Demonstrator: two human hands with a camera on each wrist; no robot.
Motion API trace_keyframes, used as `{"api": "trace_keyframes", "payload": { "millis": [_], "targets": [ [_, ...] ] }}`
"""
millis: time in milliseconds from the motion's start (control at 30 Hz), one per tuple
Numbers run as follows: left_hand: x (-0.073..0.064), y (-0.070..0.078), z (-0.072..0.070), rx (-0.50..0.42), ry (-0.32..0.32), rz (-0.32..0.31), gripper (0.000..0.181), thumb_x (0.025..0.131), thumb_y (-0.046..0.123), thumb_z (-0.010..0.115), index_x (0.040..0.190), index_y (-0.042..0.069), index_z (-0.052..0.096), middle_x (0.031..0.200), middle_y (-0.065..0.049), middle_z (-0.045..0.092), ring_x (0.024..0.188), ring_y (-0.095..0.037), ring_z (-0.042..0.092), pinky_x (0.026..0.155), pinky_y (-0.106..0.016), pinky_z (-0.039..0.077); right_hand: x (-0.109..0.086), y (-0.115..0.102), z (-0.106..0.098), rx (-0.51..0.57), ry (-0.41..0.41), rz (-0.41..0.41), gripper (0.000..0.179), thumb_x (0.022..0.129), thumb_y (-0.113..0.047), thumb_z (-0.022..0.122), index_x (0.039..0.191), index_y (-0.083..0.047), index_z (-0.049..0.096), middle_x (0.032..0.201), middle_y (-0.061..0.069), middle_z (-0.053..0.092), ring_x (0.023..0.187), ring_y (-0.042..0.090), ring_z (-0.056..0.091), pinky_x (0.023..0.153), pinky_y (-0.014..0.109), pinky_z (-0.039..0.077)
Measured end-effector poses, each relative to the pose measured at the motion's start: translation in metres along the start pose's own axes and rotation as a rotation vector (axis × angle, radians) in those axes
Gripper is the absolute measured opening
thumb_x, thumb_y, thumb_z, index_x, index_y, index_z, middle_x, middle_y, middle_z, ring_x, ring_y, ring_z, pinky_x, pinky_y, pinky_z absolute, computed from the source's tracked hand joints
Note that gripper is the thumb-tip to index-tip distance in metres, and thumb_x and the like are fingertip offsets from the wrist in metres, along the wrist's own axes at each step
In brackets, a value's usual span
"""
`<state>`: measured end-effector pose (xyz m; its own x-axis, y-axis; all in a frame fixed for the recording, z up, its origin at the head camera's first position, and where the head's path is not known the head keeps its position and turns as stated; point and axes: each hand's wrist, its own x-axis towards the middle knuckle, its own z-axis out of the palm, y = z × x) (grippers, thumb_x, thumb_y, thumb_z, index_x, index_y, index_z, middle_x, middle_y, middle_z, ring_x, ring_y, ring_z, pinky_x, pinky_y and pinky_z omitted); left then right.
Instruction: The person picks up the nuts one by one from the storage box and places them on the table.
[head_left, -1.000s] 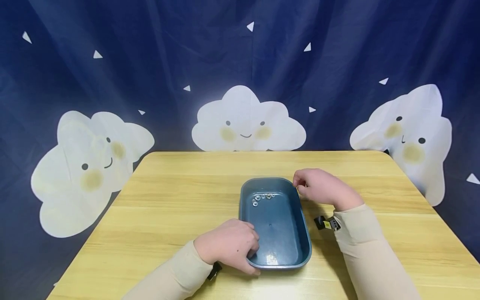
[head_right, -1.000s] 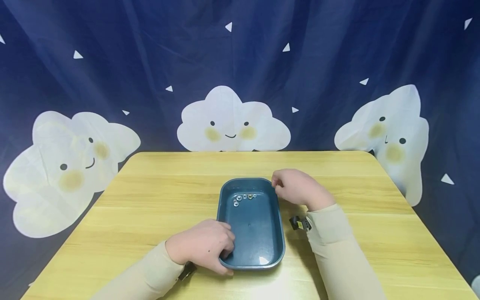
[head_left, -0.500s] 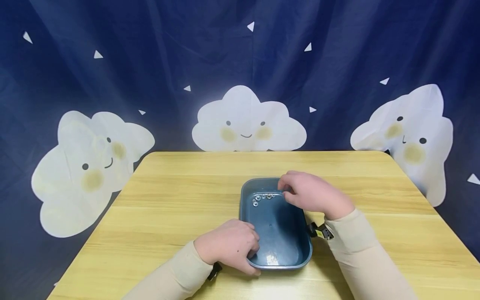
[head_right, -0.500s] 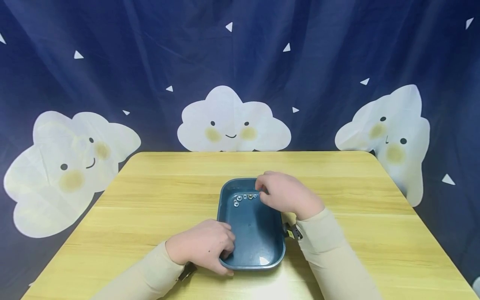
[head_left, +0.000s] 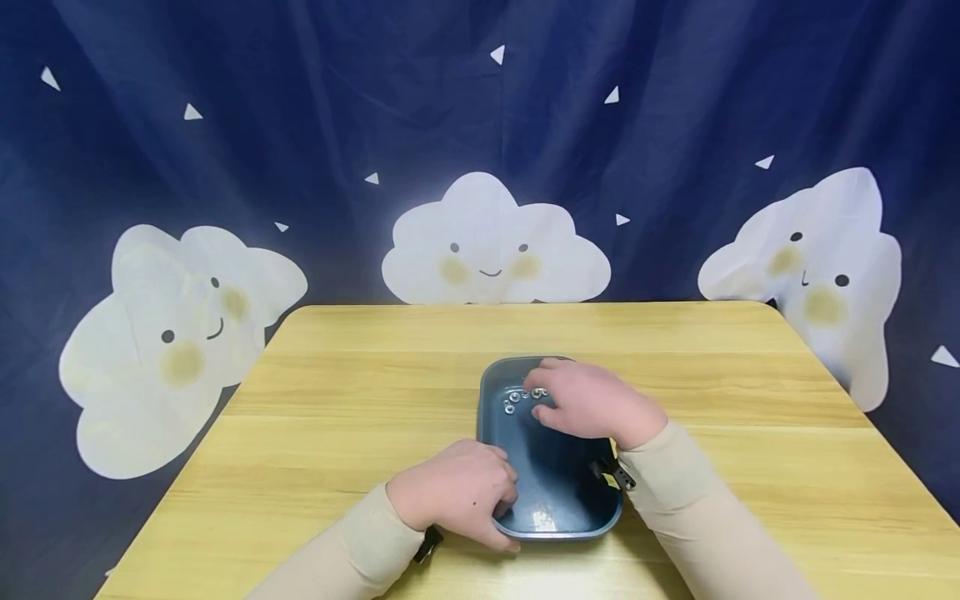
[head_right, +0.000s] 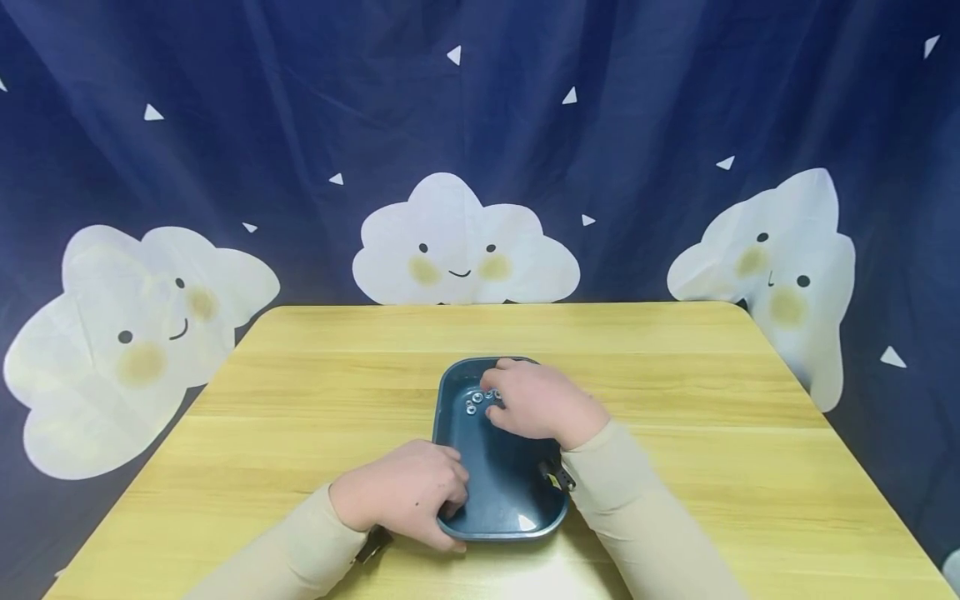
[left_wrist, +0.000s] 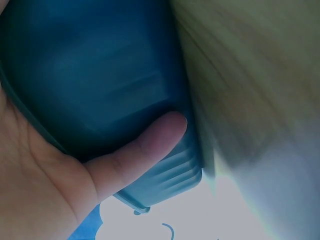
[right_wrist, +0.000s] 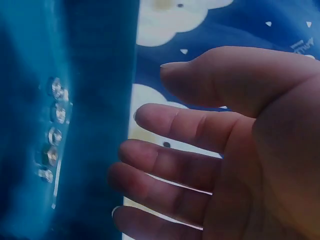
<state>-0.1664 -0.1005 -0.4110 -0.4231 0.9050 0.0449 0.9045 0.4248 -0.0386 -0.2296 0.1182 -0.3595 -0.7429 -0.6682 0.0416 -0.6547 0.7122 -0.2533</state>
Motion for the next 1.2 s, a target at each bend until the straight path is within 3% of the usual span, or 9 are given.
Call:
{"api": "trace_keyframes", "payload": {
  "millis": [300, 567, 800, 1200],
  "targets": [
    [-0.001, 0.0, -0.002, -0.014, -0.003, -0.004, 0.052, 0.071, 0.066, 0.076, 0.051, 0.032, 0.043, 0.06, 0.024, 0.036, 0.063, 0.0, 0.04, 0.052, -0.016, 0.03, 0.013, -0.001, 0.016, -0.027, -0.11, 0.088, 0.042, 0.091, -0.028, 0.069, 0.128, -0.008, 0.066, 0.113, 0.005, 0.06, 0.1, 0.022, 0.061, 0.086, 0.041, 0.051],
    [0.0, 0.0, -0.002, -0.002, -0.014, -0.004, 0.052, 0.072, 0.067, 0.076, 0.051, 0.031, 0.045, 0.06, 0.024, 0.037, 0.063, -0.001, 0.04, 0.052, -0.017, 0.03, 0.018, -0.004, 0.028, -0.054, -0.095, 0.003, 0.046, 0.092, -0.027, 0.068, 0.132, -0.005, 0.064, 0.129, 0.01, 0.059, 0.115, 0.03, 0.058, 0.095, 0.044, 0.049],
    [0.0, 0.0, -0.003, 0.008, -0.021, -0.004, 0.051, 0.072, 0.067, 0.075, 0.051, 0.031, 0.046, 0.059, 0.023, 0.038, 0.064, -0.002, 0.042, 0.052, -0.017, 0.03, 0.02, -0.002, 0.036, -0.056, -0.085, -0.011, 0.048, 0.092, -0.024, 0.069, 0.136, -0.005, 0.061, 0.14, 0.014, 0.055, 0.127, 0.034, 0.052, 0.102, 0.047, 0.045],
    [0.0, 0.002, -0.004, 0.022, -0.021, -0.008, 0.05, 0.073, 0.067, 0.075, 0.052, 0.031, 0.046, 0.06, 0.023, 0.039, 0.064, -0.003, 0.043, 0.053, -0.018, 0.031, 0.023, -0.002, 0.046, -0.167, -0.113, -0.089, 0.053, 0.09, -0.022, 0.069, 0.139, -0.006, 0.059, 0.145, 0.016, 0.053, 0.131, 0.036, 0.051, 0.105, 0.046, 0.043]
  ]
}}
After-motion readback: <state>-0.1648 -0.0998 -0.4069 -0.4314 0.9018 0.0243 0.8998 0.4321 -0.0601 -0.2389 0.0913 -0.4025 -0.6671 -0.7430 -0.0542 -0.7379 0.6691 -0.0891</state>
